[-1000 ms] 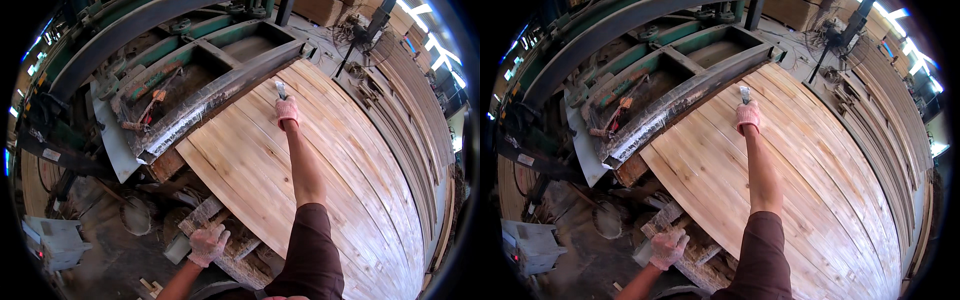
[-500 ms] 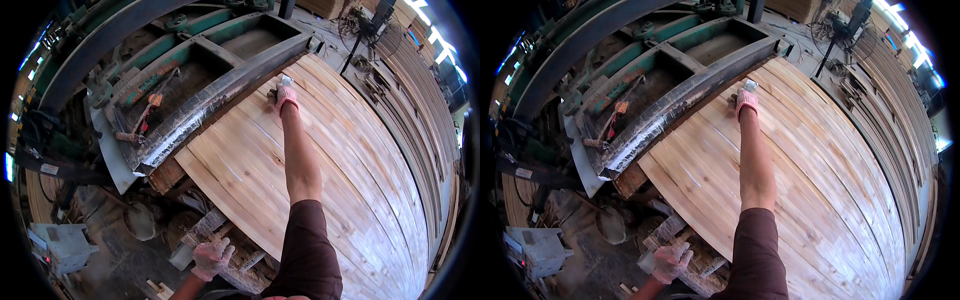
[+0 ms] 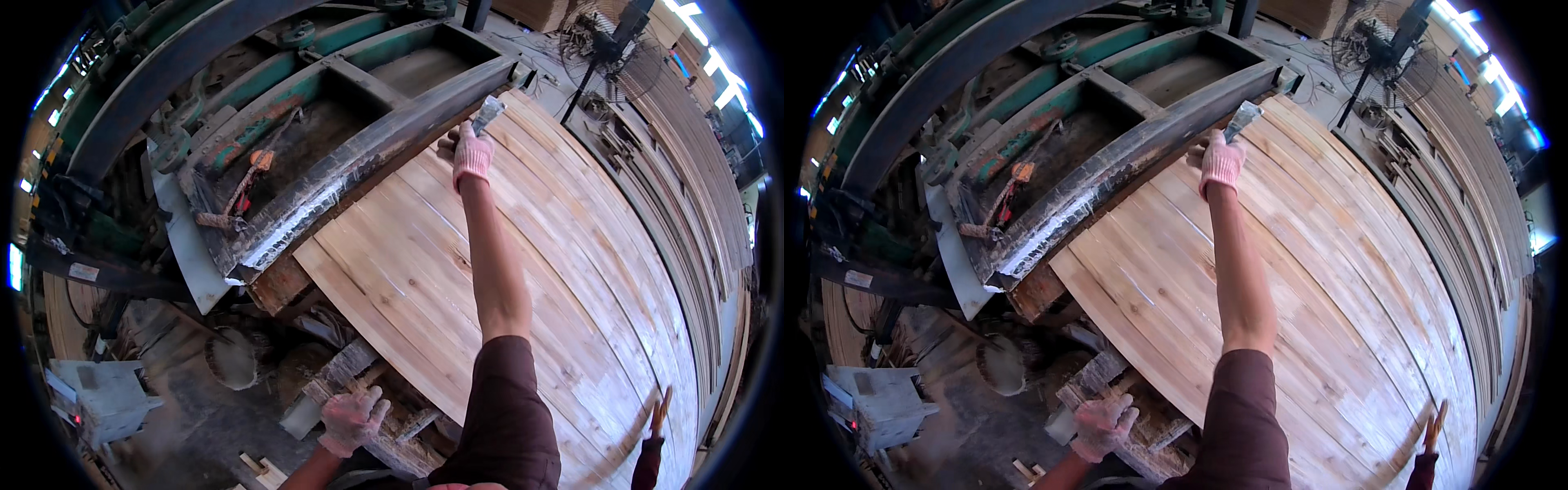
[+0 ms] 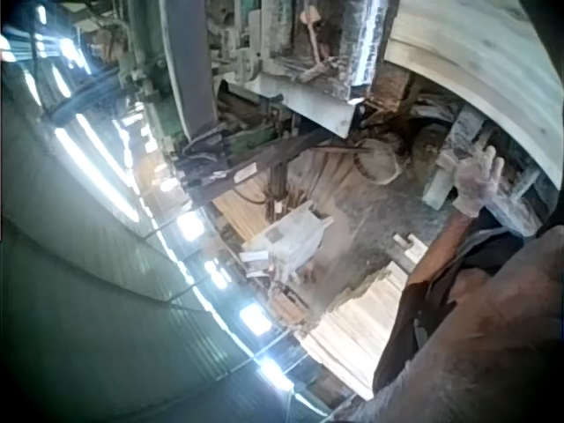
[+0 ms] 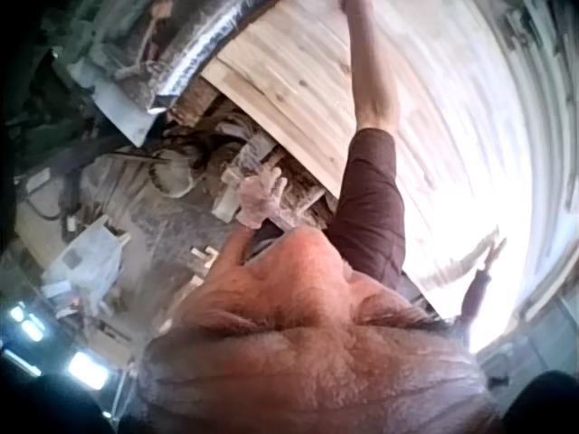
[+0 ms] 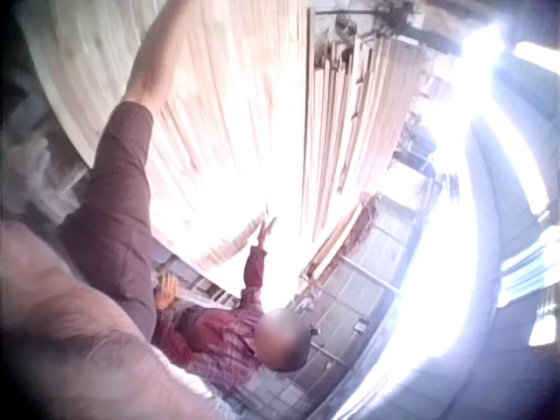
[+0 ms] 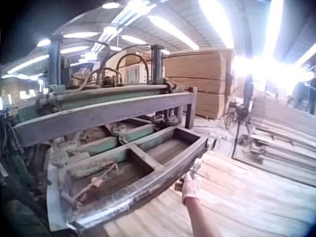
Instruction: The person picks up wooden planks from a stack and places them onto a metal rack. They then use a brush to apply a white substance, likely glue, to the surface of the planks. The person repeats this process for multiple planks.
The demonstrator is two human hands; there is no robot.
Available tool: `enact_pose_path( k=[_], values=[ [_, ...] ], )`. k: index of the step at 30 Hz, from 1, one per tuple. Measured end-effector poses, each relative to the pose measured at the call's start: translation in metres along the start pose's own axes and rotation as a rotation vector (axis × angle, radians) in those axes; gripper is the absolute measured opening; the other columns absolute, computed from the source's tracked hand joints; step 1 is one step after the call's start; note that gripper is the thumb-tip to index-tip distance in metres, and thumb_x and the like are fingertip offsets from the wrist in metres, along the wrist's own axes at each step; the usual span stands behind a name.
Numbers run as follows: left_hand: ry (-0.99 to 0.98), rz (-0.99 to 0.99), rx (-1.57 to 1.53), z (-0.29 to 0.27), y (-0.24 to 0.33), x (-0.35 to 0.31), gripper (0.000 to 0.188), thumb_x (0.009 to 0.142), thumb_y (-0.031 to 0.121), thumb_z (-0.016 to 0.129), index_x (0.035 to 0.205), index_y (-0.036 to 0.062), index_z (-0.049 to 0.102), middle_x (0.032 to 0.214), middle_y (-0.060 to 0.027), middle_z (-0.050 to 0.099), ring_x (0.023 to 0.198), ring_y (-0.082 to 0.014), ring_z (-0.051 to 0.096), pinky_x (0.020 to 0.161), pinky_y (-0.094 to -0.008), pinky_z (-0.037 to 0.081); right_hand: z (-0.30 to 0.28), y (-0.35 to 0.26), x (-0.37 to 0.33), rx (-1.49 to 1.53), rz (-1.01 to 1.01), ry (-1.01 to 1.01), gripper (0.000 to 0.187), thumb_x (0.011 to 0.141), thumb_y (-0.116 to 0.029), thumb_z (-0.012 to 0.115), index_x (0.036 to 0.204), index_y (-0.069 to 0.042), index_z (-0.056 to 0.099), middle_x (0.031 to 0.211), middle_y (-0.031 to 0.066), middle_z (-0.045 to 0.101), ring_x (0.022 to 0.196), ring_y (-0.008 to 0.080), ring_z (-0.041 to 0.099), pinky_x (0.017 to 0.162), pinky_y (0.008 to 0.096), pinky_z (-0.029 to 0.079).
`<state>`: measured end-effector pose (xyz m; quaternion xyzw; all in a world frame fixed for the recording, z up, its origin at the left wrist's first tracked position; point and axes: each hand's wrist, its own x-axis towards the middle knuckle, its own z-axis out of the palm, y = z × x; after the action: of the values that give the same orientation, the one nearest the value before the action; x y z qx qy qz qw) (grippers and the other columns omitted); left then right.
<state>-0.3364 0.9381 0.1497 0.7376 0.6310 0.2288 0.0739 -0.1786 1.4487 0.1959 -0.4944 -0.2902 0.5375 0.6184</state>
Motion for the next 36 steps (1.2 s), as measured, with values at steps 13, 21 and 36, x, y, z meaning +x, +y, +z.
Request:
enact_pose_path(
  k=[13,21,36],
  values=[
    [0.042,0.13,0.043,-0.031,0.0,0.004,0.012,0.087,0.024,0.07,0.083,0.0161,0.062,0.072,-0.0016,0.059,0.062,-0.0213,0.063,0.052,-0.0377,0.046,-0.151,-0.057,-0.296,-0.485,0.174,-0.267,0.045,0.091,-0.023,0.064,0.129,0.001,0.058,0.088,0.008,0.07,0.054,0.0118,0.059,0.047,0.0262,0.047],
    [0.093,0.135,-0.123,0.004,-0.005,-0.015,0.023,0.094,0.03,0.065,0.076,0.0153,0.064,0.072,-0.0109,0.067,0.063,-0.0326,0.067,0.056,-0.0462,0.051,-0.118,-0.036,-0.503,-0.243,0.235,-0.365,0.039,0.101,-0.027,0.06,0.13,-0.002,0.06,0.08,0.0017,0.066,0.049,0.0062,0.052,0.043,0.0221,0.04],
    [0.033,0.246,-0.349,0.035,-0.041,-0.032,0.028,0.09,0.039,0.066,0.094,0.0125,0.074,0.088,-0.0121,0.074,0.082,-0.0344,0.071,0.07,-0.0455,0.055,-0.164,0.008,-0.71,-0.159,0.293,-0.066,0.039,0.102,-0.034,0.056,0.123,-0.001,0.056,0.08,0.0068,0.065,0.048,0.009,0.05,0.043,0.0239,0.04]
  ],
)
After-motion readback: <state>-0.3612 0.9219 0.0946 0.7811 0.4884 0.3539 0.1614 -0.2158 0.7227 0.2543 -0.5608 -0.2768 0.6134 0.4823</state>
